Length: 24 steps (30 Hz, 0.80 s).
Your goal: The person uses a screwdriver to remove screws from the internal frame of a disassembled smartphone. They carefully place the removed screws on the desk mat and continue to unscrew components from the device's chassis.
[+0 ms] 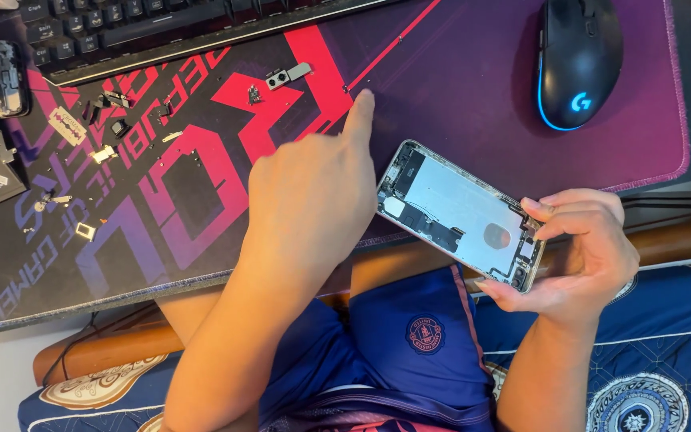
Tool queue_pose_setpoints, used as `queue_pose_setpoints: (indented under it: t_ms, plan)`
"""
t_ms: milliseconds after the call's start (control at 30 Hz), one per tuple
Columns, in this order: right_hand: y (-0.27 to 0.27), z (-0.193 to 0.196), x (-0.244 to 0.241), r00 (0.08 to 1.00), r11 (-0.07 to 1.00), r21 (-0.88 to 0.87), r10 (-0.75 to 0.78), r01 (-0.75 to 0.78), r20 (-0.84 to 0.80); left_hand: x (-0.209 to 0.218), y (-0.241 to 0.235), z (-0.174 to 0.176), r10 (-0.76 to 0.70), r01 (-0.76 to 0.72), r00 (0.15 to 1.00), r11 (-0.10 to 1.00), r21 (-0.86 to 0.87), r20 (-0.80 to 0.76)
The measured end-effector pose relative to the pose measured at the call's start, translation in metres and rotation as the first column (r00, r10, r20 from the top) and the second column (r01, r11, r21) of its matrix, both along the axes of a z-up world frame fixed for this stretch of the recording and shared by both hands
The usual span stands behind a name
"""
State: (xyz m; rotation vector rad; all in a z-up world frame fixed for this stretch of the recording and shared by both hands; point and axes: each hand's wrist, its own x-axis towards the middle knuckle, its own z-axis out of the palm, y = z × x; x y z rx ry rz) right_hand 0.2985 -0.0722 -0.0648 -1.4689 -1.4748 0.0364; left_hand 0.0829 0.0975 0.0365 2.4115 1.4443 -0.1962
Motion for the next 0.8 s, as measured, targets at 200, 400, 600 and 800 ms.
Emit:
queue_pose_setpoints:
  t_ms: [200,400,600,800]
  plan:
    - [0.001,0.0,-0.002,1.0,1.0,-0.004,0.001,-0.001,0.007,-0.011,-0.012,0.006,0.082,-0.085,0.992,0.996,0.024,0.096]
    - [0.003,0.005,-0.004,1.0,1.0,-0.01,-0.005,0.005,0.002,-0.028,-0.04,0.034,0.21,-0.279,0.777,0.96,0.026,0.593]
    - [0.009,0.014,-0.014,0.998,0.998,-0.024,-0.062,0.062,-0.02,-0.013,-0.113,0.01,-0.095,-0.058,0.761,0.975,0.213,0.642]
    - [0.008,0.017,-0.027,0.986,0.991,-0.068,-0.124,0.117,-0.113,0.026,-0.132,0.001,-0.321,-0.062,0.695,0.865,0.498,0.644]
